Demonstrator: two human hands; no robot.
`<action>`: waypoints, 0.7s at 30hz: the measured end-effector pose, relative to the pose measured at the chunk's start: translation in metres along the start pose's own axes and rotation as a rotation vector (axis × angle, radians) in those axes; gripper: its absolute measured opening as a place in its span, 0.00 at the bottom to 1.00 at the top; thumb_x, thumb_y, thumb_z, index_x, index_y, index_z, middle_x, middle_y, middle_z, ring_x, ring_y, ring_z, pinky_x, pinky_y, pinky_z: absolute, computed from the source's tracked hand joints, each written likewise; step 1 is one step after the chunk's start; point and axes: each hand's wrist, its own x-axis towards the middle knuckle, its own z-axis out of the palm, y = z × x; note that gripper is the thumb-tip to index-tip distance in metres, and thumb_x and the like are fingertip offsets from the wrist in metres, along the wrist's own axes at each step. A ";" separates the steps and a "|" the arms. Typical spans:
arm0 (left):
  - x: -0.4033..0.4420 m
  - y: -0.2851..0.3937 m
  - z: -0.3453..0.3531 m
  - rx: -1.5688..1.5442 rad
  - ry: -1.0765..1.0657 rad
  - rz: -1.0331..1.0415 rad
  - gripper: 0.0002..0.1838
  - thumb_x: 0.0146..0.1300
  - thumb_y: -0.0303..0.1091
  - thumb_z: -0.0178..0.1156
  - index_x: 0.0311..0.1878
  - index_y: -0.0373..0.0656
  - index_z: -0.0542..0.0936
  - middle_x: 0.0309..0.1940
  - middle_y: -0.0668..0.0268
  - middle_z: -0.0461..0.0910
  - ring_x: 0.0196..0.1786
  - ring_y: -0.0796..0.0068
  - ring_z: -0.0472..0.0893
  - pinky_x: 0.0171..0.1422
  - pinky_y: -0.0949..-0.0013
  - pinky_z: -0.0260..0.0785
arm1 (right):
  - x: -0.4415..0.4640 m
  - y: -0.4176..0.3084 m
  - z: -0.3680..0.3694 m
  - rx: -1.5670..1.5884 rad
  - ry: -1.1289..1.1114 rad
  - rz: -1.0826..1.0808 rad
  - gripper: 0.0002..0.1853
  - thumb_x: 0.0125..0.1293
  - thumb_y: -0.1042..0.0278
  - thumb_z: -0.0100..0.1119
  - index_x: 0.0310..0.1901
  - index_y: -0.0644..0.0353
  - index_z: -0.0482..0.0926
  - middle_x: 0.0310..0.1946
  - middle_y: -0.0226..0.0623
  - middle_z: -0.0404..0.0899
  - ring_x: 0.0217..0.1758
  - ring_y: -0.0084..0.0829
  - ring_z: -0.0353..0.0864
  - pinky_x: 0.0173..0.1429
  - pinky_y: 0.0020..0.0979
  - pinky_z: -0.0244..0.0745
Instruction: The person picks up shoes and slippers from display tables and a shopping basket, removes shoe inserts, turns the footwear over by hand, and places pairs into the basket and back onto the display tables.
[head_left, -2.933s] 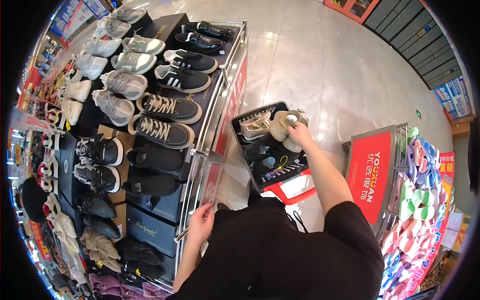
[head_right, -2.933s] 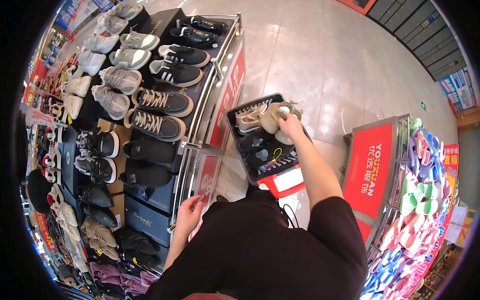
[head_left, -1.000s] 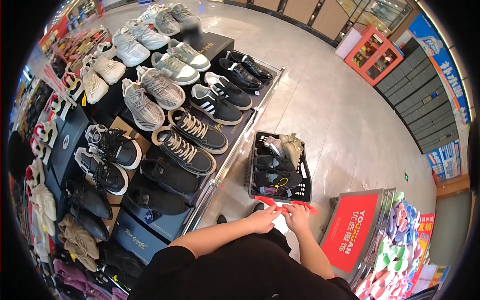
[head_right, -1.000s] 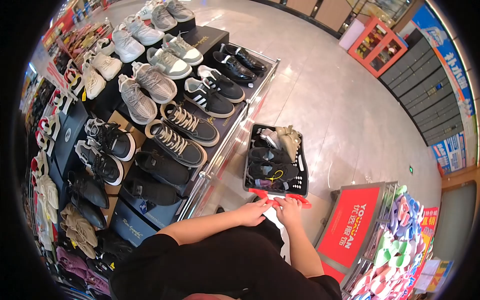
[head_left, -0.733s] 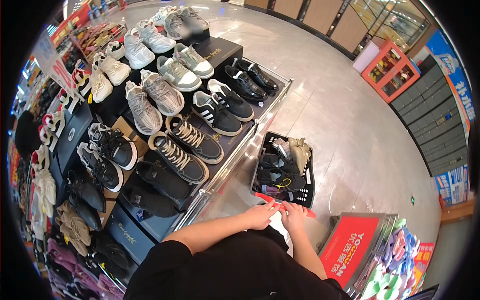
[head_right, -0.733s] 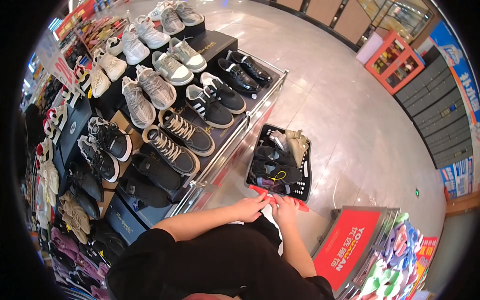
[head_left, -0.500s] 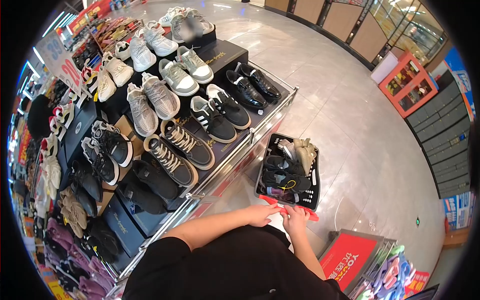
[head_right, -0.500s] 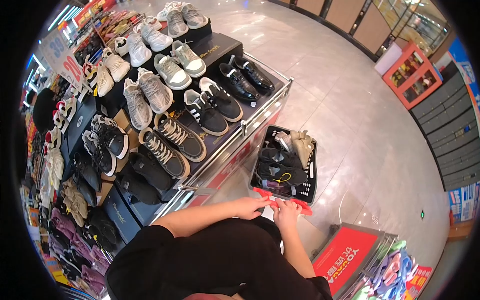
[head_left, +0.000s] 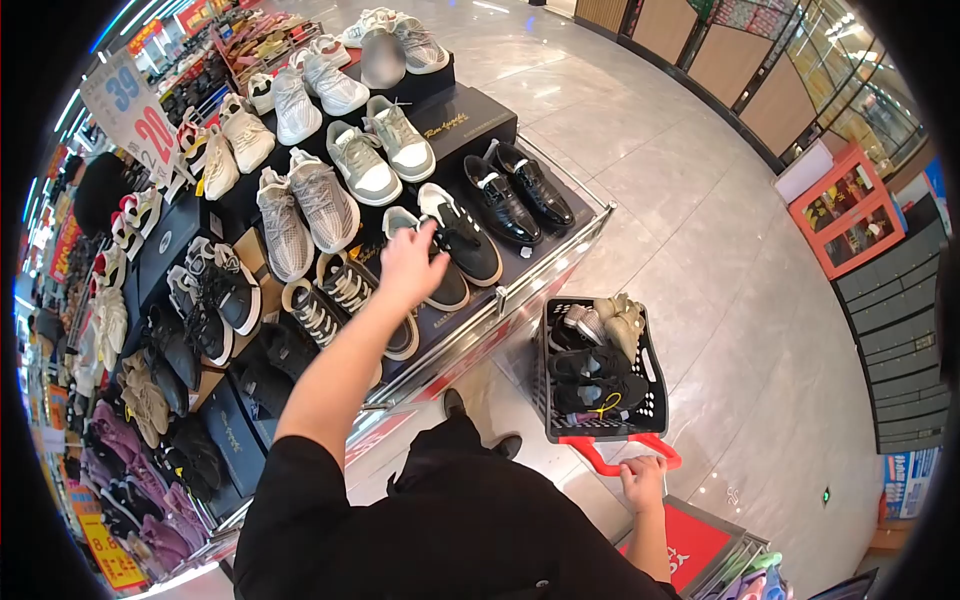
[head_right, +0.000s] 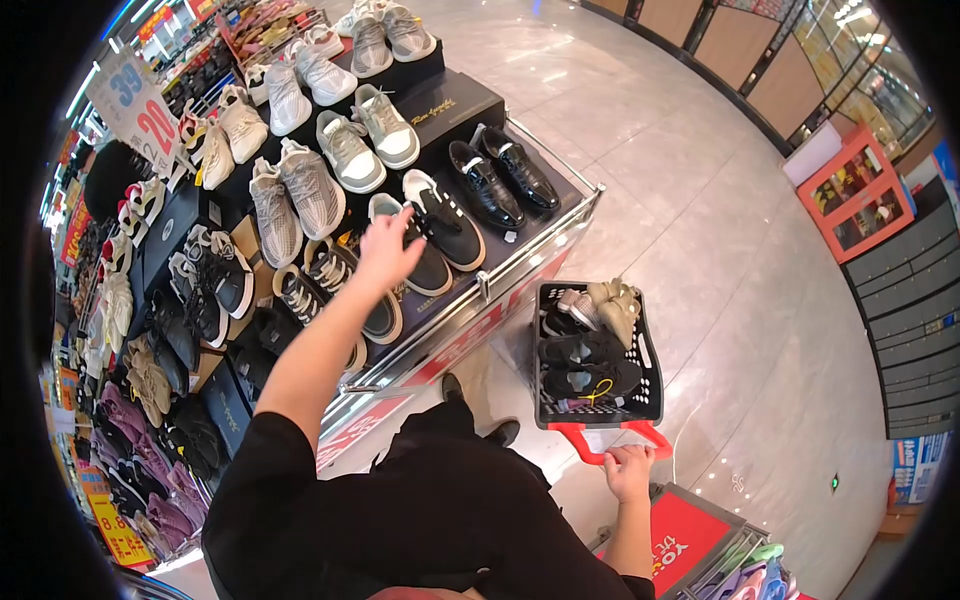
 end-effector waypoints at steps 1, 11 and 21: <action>0.020 -0.008 -0.001 0.069 -0.040 -0.081 0.34 0.58 0.50 0.65 0.68 0.55 0.68 0.54 0.52 0.74 0.57 0.52 0.75 0.59 0.52 0.65 | 0.000 0.009 0.000 -0.012 -0.024 0.049 0.10 0.56 0.59 0.62 0.31 0.56 0.85 0.32 0.35 0.82 0.46 0.39 0.77 0.65 0.51 0.56; 0.114 -0.054 0.046 -0.299 -0.544 -0.217 0.39 0.53 0.58 0.69 0.64 0.45 0.72 0.52 0.52 0.81 0.50 0.58 0.82 0.55 0.61 0.73 | 0.003 0.019 0.015 -0.219 -0.074 0.365 0.16 0.56 0.55 0.62 0.22 0.60 0.84 0.27 0.39 0.83 0.42 0.43 0.80 0.65 0.50 0.59; 0.037 -0.006 0.021 -0.246 0.095 0.115 0.17 0.49 0.45 0.73 0.38 0.48 0.81 0.31 0.58 0.76 0.44 0.53 0.74 0.52 0.52 0.63 | 0.181 -0.187 0.005 0.279 0.182 -0.103 0.06 0.59 0.70 0.61 0.34 0.62 0.82 0.34 0.43 0.83 0.44 0.44 0.80 0.49 0.40 0.74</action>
